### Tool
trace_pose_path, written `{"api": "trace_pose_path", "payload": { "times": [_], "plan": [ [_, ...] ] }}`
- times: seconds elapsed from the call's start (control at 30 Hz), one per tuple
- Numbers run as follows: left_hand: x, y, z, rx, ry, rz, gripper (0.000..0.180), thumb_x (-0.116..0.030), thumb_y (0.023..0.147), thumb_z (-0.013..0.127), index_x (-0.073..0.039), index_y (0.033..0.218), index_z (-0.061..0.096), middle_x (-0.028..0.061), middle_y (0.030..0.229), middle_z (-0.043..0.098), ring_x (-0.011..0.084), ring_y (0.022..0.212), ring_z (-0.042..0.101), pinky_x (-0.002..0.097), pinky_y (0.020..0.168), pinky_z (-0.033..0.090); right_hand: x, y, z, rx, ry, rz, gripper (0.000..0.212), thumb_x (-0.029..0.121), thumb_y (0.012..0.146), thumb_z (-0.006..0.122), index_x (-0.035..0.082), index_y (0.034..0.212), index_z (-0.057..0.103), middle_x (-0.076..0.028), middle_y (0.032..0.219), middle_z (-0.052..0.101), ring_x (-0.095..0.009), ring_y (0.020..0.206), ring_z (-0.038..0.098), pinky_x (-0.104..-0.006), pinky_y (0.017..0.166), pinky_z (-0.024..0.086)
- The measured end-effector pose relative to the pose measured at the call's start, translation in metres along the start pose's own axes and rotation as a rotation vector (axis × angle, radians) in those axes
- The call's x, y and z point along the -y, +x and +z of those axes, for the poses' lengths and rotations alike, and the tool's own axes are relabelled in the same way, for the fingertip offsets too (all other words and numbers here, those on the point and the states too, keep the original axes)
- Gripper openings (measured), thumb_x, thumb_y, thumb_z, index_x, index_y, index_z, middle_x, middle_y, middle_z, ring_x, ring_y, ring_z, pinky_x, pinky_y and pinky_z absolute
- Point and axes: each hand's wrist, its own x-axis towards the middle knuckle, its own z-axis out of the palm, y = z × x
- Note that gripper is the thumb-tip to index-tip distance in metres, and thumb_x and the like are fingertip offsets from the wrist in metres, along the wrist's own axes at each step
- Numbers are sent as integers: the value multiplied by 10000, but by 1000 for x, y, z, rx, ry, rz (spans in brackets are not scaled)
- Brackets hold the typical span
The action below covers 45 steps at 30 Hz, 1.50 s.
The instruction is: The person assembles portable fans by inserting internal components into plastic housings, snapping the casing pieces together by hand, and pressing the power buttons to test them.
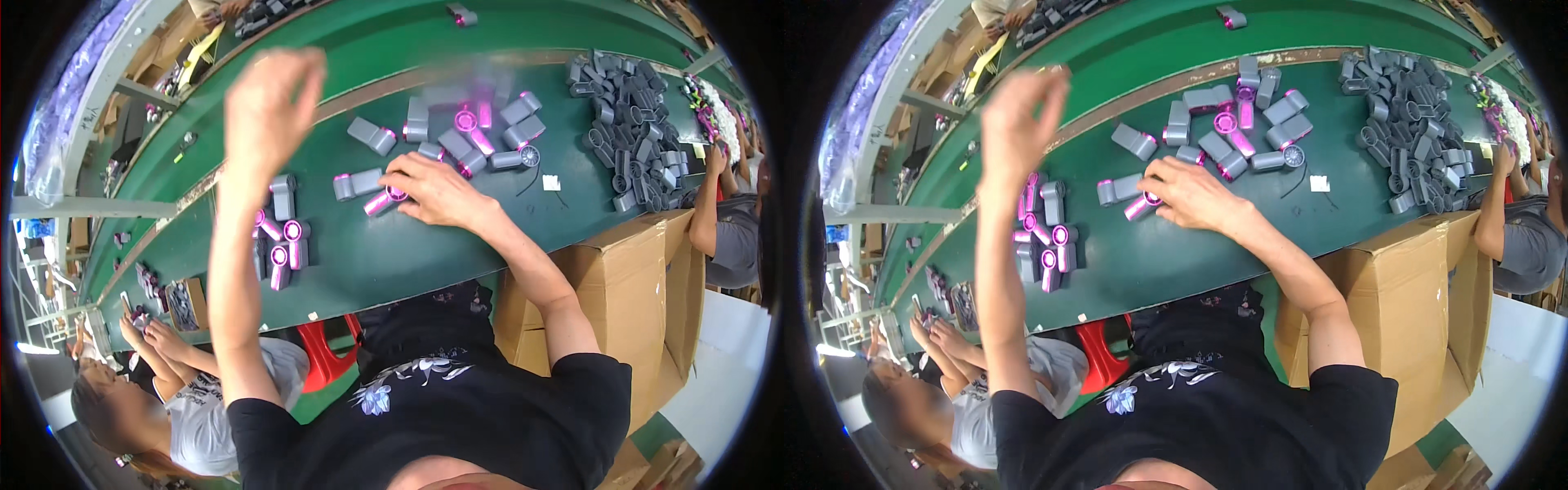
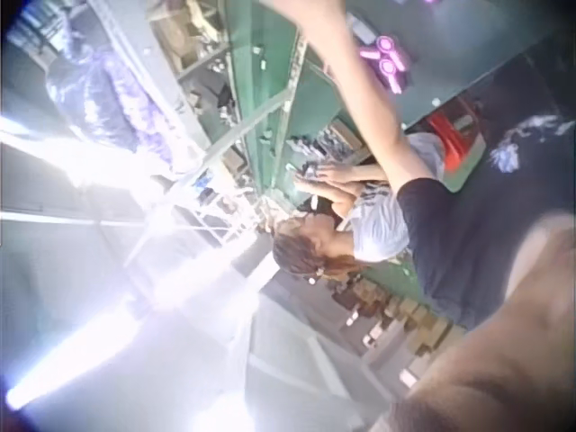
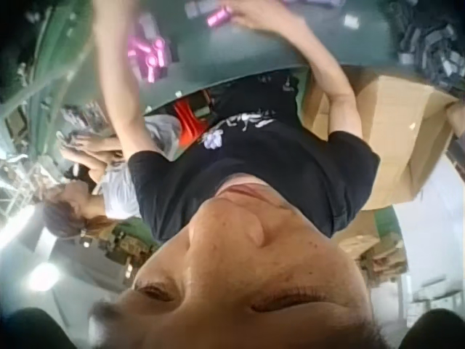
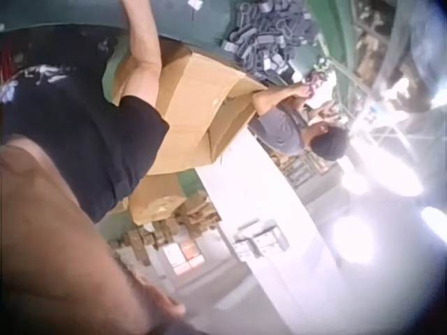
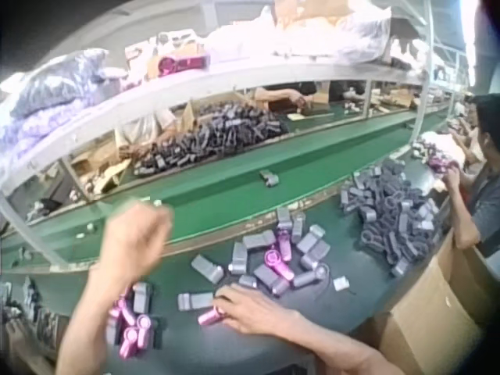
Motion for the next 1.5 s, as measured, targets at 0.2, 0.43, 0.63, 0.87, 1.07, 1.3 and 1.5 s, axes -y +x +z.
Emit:
{"api": "trace_pose_path", "payload": {
  "times": [0.2, 0.43, 0.63, 0.87, 1.07, 1.3, 1.5],
  "plan": [
    [-48, -143, 46, 567, -313, -437, 383, -136, 898, 836, -34, 1261, 773, 169, 1217, 769, 384, 1173, 699, 492, 1028, 551, 9, -8, 8, -73, -104, 20, 678, 133, 747, 935, 107, 1374, 678, -75, 1330, 656, -318, 1214, 613, -473, 1021, 560],
    [-74, -156, 55, 563, -140, -339, 550, -134, 813, 892, -47, 1336, 747, 126, 1193, 736, 335, 1206, 666, 467, 1048, 511, 31, -10, 25, -31, -294, -39, 484, 210, 747, 929, 78, 1185, 772, -50, 1080, 650, -273, 1042, 598, -429, 864, 548],
    [-71, -163, 49, 659, -32, -368, 531, -168, 743, 907, -26, 1235, 765, 167, 1123, 700, 360, 1105, 705, 481, 960, 572, 46, -20, 39, 46, -338, 41, 415, 141, 746, 859, 72, 1143, 759, -82, 985, 621, -284, 1010, 627, -443, 831, 574],
    [-67, -187, 29, 164, -552, -1077, 507, -52, 823, 847, -15, 1261, 595, 108, 1052, 662, 190, 832, 736, 379, 723, 603, 69, -5, 0, -175, 216, 539, 612, 139, 843, 841, 101, 1410, 613, -86, 1004, 655, -185, 779, 683, -352, 713, 568],
    [-90, -216, 42, -292, -1778, -1420, 374, -181, 1124, 620, 52, 1415, 591, 184, 1123, 737, 282, 972, 778, 407, 880, 676, 42, -4, 24, -541, 1022, 565, 560, 136, 990, 859, 21, 1432, 535, -95, 1124, 683, -184, 940, 731, -338, 775, 681],
    [-115, -216, 58, -160, -1859, -1275, 410, -329, 1186, 563, 57, 1307, 634, 172, 1138, 754, 247, 968, 759, 371, 827, 621, 39, 2, 56, -618, 1388, 754, 267, 314, 1133, 683, 75, 1227, 611, -60, 1038, 686, -180, 766, 705, -300, 583, 561],
    [-115, -205, 65, -246, -1896, -1178, 469, -240, 1198, 476, -69, 1630, 411, 160, 1201, 717, 229, 957, 724, 393, 846, 610, 63, 4, 65, -490, 1506, 663, 562, 326, 1152, 637, 22, 1583, 440, -68, 994, 665, -115, 742, 619, -268, 612, 480]
  ]
}}
